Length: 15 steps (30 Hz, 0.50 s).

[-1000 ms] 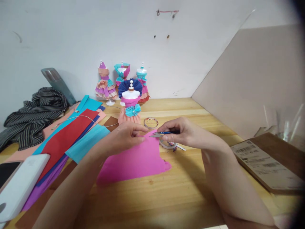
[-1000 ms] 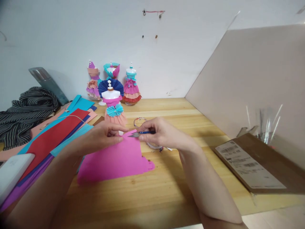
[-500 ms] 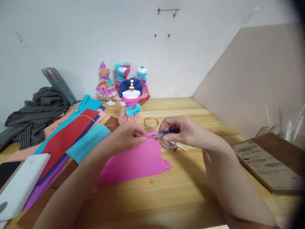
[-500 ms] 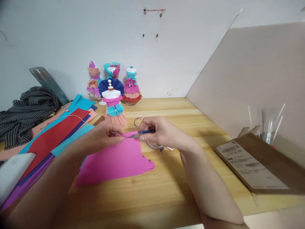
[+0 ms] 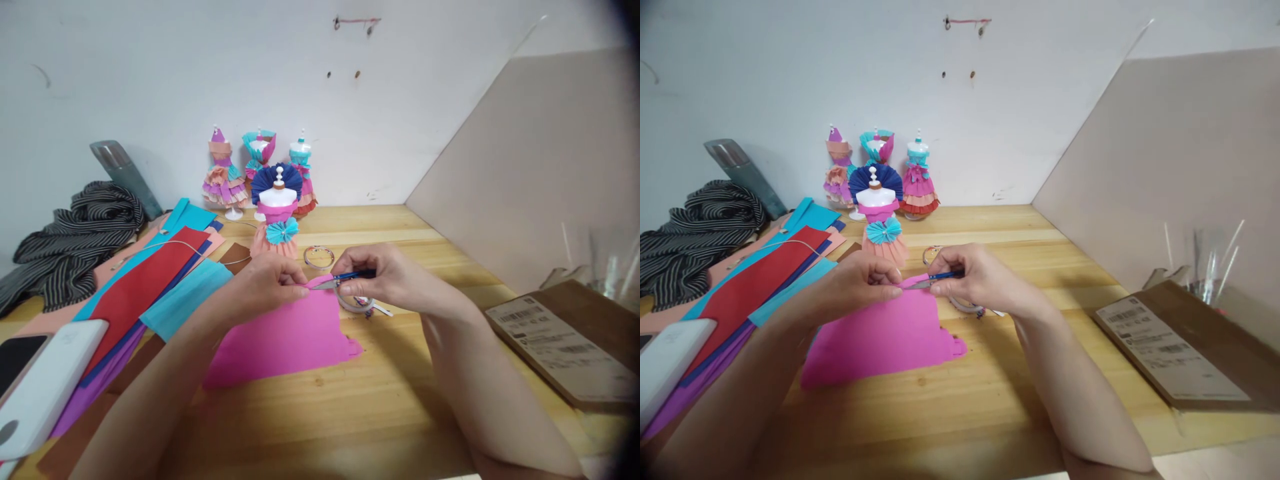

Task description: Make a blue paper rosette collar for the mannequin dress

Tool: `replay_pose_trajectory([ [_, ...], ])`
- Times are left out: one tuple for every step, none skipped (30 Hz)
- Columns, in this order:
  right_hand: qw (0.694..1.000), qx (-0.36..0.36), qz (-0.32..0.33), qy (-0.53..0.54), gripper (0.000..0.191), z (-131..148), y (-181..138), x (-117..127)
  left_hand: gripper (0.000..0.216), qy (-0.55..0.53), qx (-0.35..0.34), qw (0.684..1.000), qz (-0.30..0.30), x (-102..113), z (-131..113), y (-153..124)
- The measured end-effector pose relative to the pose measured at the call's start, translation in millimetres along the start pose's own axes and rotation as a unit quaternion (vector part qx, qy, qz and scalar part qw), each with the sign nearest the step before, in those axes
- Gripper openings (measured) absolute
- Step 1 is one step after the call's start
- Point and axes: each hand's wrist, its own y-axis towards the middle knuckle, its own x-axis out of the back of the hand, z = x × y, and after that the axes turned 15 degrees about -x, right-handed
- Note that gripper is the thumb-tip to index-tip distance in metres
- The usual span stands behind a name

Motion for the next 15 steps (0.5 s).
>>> replay_pose_trajectory([
  [1.000,0.000,-0.001,0.003,0.027,-0.3,0.2,-0.5,0.016,-0.005,0.005,1.000,0.000,0.2,0.5,0.1],
  [1.000,0.000,0.000,0.008,0.027,-0.6,0.3,-0.9,0.016,-0.010,0.009,1.000,0.001,0.3,0.9,0.2],
  [1.000,-0.002,0.002,0.013,0.028,-0.9,0.5,-1.3,0.015,-0.013,0.012,1.000,0.001,0.4,1.4,0.2],
  [1.000,-0.004,0.004,0.017,0.028,-1.2,0.7,-1.5,0.015,-0.014,0.013,1.000,0.003,0.4,1.9,0.2],
  [1.000,-0.005,0.006,0.020,0.028,-1.4,0.9,-1.8,0.014,-0.014,0.013,1.000,0.004,0.4,2.4,0.2],
  [1.000,-0.005,0.006,0.021,0.028,-1.5,1.1,-2.0,0.014,-0.012,0.012,1.000,0.004,0.5,2.9,0.1],
  [1.000,-0.004,0.004,0.020,0.028,-1.4,1.3,-2.2,0.013,-0.011,0.012,1.000,0.003,0.5,3.4,0.1],
  [1.000,-0.002,0.003,0.019,0.028,-1.3,1.5,-2.3,0.012,-0.011,0.013,1.000,0.002,0.5,4.0,0.2],
  [1.000,-0.002,0.003,0.018,0.028,-1.0,1.7,-2.5,0.012,-0.011,0.014,1.000,0.001,0.5,4.6,0.2],
  [1.000,-0.003,0.004,0.018,0.029,-0.8,1.8,-2.7,0.011,-0.012,0.016,1.000,0.001,0.5,5.2,0.2],
  [1.000,-0.004,0.006,0.018,0.029,-0.5,2.0,-2.9,0.011,-0.014,0.016,1.000,0.001,0.5,5.7,0.2],
  [1.000,-0.006,0.008,0.018,0.029,-0.4,2.3,-3.1,0.010,-0.015,0.014,1.000,0.001,0.5,6.2,0.2],
  [1.000,-0.006,0.008,0.019,0.029,-0.3,2.5,-3.3,0.010,-0.016,0.013,1.000,0.001,0.5,6.7,0.1],
  [1.000,-0.005,0.007,0.019,0.029,-0.4,2.7,-3.6,0.010,-0.015,0.012,1.000,0.001,0.6,7.0,0.0],
  [1.000,-0.005,0.006,0.020,0.029,-0.6,3.0,-3.9,0.010,-0.015,0.013,1.000,0.000,0.7,7.2,-0.1],
])
